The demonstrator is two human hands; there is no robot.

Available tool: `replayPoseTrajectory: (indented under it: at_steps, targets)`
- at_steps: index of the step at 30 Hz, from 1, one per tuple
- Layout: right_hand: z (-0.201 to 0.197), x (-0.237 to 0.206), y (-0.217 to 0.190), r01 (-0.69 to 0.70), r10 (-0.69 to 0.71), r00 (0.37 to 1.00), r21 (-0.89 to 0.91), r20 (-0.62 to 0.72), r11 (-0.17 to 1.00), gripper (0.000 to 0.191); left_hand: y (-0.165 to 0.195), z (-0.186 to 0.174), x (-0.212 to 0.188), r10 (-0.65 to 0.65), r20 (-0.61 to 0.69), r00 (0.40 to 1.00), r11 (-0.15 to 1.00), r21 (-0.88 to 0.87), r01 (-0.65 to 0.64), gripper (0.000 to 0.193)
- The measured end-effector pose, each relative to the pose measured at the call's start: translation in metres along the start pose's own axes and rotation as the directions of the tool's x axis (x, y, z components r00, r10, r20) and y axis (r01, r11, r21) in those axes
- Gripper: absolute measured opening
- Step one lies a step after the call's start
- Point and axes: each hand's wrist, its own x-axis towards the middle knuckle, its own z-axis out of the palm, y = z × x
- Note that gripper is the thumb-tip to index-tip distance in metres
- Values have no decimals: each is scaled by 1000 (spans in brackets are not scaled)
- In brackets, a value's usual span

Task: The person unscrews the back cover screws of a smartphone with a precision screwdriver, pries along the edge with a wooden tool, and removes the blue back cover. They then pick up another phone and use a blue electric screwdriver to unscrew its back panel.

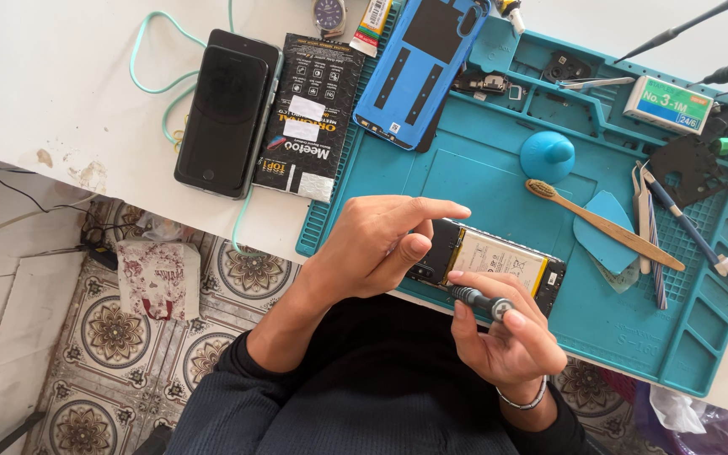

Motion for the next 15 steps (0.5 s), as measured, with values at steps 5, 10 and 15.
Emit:
replayPoseTrajectory:
  at_steps: [5, 10, 15]
  targets:
    - [-5, 1, 1, 37, -37, 998, 10, 41, 999, 54, 5, 2, 2, -91, -159, 983, 992, 78, 104, 32]
    - [-5, -5, 3, 39, -40, 999, 43, 4, 998, 56, 9, 6, 9, -233, -348, 908, 889, 303, 345, 16]
    - [-4, -6, 5, 70, -68, 995, 31, -79, 997, 57, 13, 2, 2, -162, -163, 973, 843, 490, 222, 19]
